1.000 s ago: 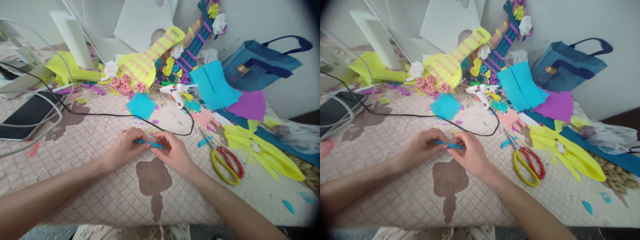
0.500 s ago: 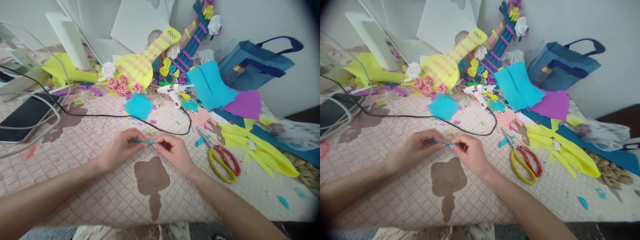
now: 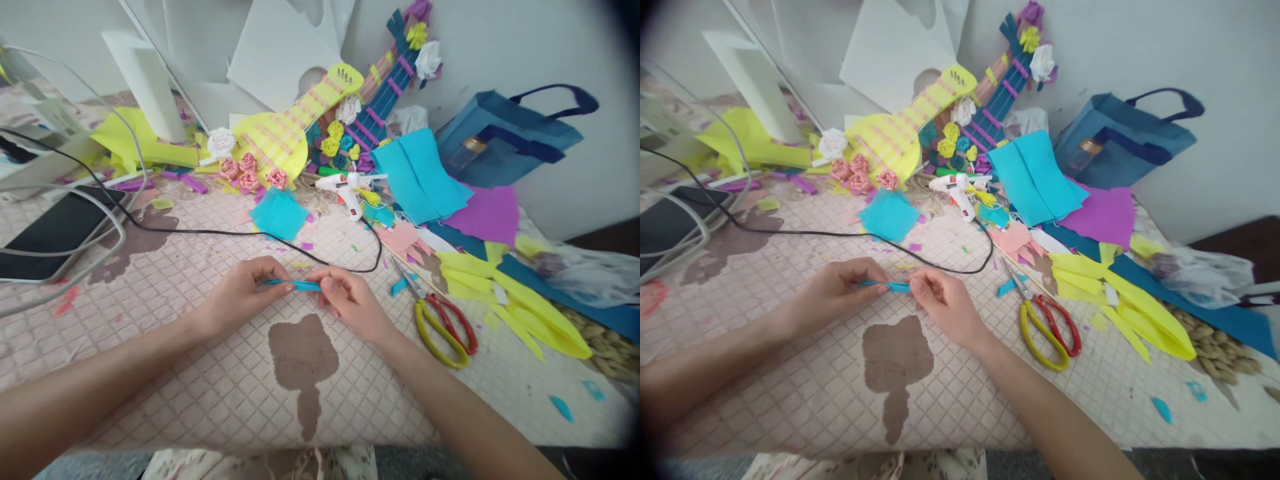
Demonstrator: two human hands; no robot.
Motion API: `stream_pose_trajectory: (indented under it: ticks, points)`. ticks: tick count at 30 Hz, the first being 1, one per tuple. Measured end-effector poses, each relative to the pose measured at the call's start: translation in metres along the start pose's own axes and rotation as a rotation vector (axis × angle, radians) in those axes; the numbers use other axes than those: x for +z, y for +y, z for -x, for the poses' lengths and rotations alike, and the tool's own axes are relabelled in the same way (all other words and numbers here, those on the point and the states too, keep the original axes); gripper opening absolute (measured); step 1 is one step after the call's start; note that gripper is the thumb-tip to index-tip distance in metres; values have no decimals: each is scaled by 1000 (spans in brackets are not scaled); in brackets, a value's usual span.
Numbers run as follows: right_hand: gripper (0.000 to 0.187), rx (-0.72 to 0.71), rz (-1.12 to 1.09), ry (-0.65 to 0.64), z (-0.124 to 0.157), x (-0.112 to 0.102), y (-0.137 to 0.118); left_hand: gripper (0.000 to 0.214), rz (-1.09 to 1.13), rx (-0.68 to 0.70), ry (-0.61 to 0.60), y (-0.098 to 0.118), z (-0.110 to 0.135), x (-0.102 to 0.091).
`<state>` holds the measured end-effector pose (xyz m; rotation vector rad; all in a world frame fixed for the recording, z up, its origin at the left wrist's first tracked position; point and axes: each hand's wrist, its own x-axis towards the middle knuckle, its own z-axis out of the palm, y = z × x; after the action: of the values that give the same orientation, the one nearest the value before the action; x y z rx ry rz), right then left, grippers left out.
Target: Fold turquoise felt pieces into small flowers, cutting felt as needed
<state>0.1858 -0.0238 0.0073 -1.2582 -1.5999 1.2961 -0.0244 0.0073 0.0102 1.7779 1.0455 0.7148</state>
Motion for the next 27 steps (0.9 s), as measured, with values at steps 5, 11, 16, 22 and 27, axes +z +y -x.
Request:
stream_pose_trajectory:
  ticks: [5,11,16,22,27]
  points:
    - [15,-54,67,47,-1,6,-1,21,1,1,-8,2,1,2]
    - [10,-53,51,81,0,7,-1,19,12,-11,-1,4,2,2]
    - [9,-43,22,88,0,8,-2,17,19,-40,18,8,1,3]
    - [13,-33,14,49,1,9,-3,18,21,-64,46,10,3,2]
    - [15,-43,53,-16,1,12,-4,16,10,-54,9,10,5,6]
